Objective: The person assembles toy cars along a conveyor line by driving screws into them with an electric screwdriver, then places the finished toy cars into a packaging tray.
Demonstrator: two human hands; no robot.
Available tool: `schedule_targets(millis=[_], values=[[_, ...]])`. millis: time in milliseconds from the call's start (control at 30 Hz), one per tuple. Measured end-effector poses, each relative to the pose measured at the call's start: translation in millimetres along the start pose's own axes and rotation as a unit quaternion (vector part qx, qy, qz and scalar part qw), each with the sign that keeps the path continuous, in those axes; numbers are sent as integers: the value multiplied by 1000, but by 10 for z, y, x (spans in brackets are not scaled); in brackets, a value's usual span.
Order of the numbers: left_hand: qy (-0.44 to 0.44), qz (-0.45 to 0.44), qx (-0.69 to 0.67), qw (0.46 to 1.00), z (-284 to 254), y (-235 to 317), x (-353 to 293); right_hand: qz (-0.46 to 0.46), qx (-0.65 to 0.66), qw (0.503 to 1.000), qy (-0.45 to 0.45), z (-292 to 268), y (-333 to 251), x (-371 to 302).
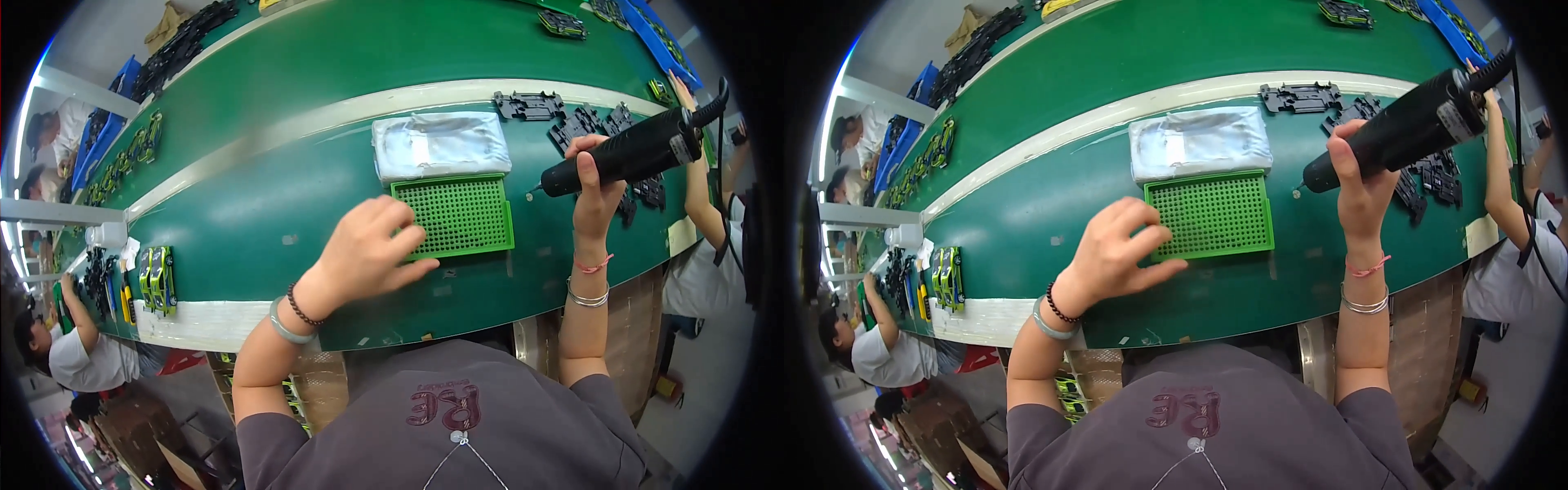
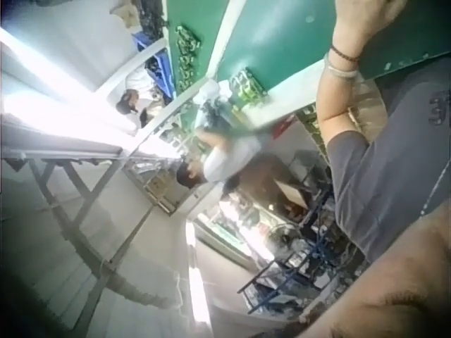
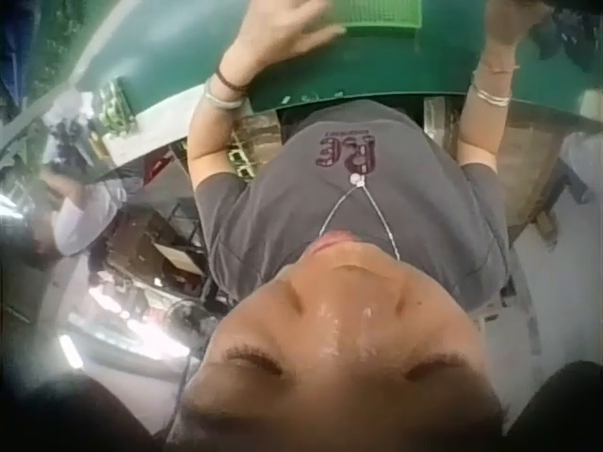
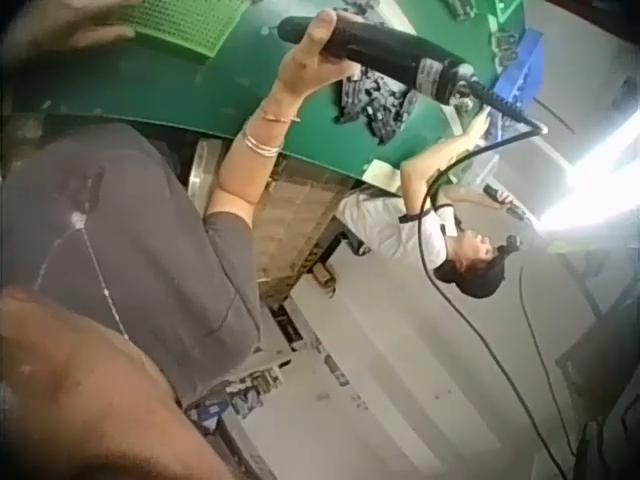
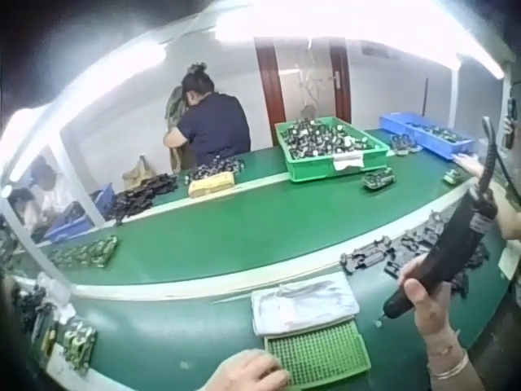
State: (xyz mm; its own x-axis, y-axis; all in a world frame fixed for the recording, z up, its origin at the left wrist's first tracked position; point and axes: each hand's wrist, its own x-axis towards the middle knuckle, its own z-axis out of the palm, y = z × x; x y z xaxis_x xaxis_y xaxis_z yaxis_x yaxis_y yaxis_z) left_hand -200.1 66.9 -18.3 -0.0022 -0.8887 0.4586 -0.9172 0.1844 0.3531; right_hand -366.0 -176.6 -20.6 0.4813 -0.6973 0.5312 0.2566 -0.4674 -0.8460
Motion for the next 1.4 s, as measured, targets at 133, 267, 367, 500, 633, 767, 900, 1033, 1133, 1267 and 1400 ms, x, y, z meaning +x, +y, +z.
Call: schedule_targets(millis=[133, 267, 367, 500, 633, 767, 900, 1033, 1133, 1267, 1400], values=[[1, 14, 6, 1000, 71, 59, -19, 4, 9, 1000, 1, 17, 21, 17], [-22, 10, 17, 1000, 63, 67, -16, 0, 9, 1000, 4, 15, 33, 48], [-67, -15, 49, 996, 13, 109, 3, 3, 8, 1000, 10, 6, 28, 44], [-89, -21, 87, 992, 6, 202, -18, 10, 22, 1000, 5, 23, 7, 37], [-100, -14, 117, 988, 72, 423, -37, -3, 11, 1000, 6, 11, -13, 43], [-127, -34, 136, 982, 230, 743, -101, 8, 11, 1000, 6, 21, 14, 46], [-149, -40, 98, 983, 279, 998, 14, 19, 32, 999, 3, 22, -52, 46], [-142, 135, 118, 974, 189, 835, 469, -8, 15, 1000, 9, 41, -25, 59], [-228, 136, 106, 958, 247, 729, 561, 14, 40, 999, -1, 28, -26, 42], [-284, 140, 123, 940, 252, 587, 659, 18, 33, 999, 10, 26, -27, 37], [-265, 94, 146, 949, 216, 424, 663, 20, 25, 999, 16, 13, -30, 41]])
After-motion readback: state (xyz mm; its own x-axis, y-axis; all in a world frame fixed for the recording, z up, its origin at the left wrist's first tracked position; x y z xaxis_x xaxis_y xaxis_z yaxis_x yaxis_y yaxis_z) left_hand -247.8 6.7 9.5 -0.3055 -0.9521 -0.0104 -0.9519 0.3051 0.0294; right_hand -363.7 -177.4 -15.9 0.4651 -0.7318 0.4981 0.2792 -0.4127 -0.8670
